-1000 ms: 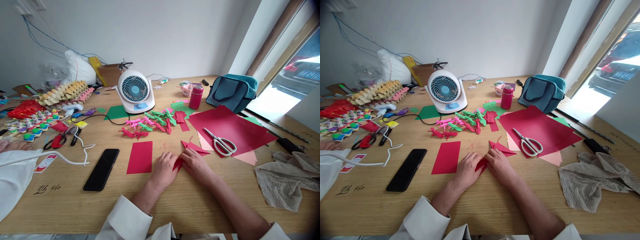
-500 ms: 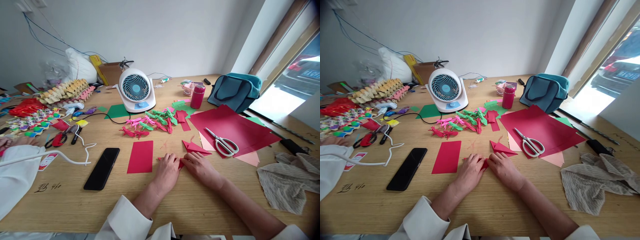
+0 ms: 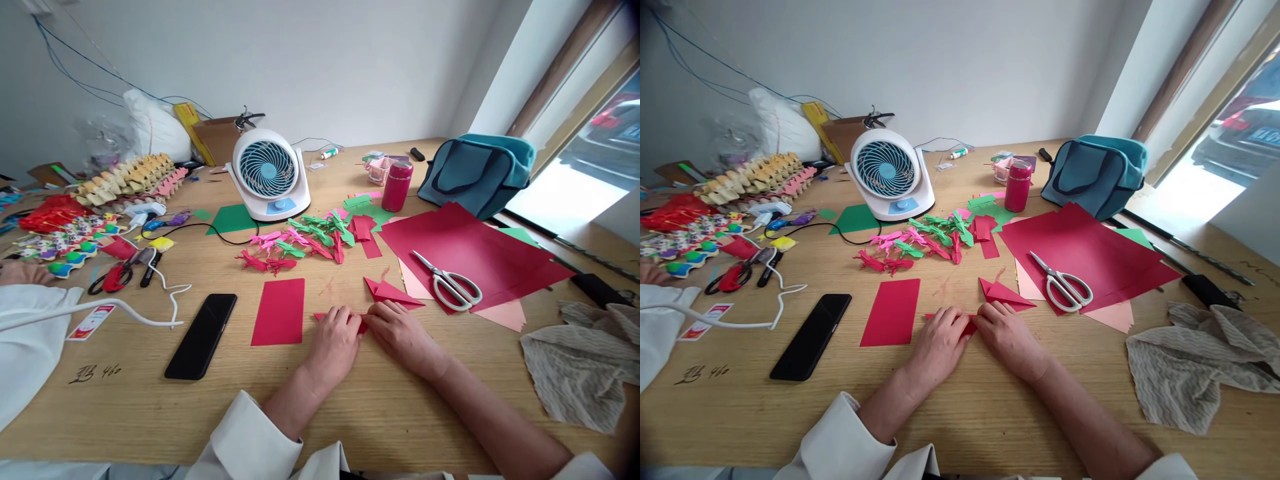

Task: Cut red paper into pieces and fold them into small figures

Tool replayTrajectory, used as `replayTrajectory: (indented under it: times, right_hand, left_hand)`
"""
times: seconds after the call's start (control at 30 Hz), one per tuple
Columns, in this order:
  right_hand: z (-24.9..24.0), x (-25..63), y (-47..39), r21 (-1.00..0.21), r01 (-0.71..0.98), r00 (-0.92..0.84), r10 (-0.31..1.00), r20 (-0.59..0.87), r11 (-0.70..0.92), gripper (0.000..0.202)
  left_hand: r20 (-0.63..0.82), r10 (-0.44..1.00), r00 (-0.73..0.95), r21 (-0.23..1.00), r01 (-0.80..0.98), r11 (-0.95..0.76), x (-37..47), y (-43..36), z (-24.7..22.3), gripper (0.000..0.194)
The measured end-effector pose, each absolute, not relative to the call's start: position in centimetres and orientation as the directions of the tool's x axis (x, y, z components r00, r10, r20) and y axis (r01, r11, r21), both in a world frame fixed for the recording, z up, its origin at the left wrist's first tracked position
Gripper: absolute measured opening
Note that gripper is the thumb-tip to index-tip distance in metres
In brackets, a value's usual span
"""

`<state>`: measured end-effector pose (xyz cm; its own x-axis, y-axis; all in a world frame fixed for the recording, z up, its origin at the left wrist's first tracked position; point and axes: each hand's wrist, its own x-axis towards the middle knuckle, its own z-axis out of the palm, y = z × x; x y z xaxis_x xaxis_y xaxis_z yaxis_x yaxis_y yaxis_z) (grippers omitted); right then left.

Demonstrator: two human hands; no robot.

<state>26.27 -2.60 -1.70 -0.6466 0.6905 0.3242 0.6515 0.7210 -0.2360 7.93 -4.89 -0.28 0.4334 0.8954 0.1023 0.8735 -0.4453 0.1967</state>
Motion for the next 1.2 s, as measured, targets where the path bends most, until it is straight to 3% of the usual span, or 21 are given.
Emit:
replayTrajectory:
  times: [0.4, 0.67, 1.2]
  right_hand:
    - [-1.76, 26.18, -2.7, -0.269, 0.655, -0.64, 0.708, 0.3, 0.706, 0.015]
    - [-1.55, 26.19, -2.96, -0.311, 0.667, -0.608, 0.735, 0.3, 0.678, 0.017]
    - [-1.67, 26.34, -2.65, -0.433, 0.645, -0.545, 0.776, 0.317, 0.63, 0.016]
  left_hand:
    - [0.127, 0.906, 0.403, 0.229, 0.877, -0.423, 8.06, -5.0, -0.29, 0.006]
    - [0.119, 0.916, 0.383, 0.296, 0.867, -0.401, 7.89, -4.86, -0.03, 0.018]
    - [0.117, 0.936, 0.332, 0.468, 0.813, -0.346, 7.09, -4.21, -0.24, 0.018]
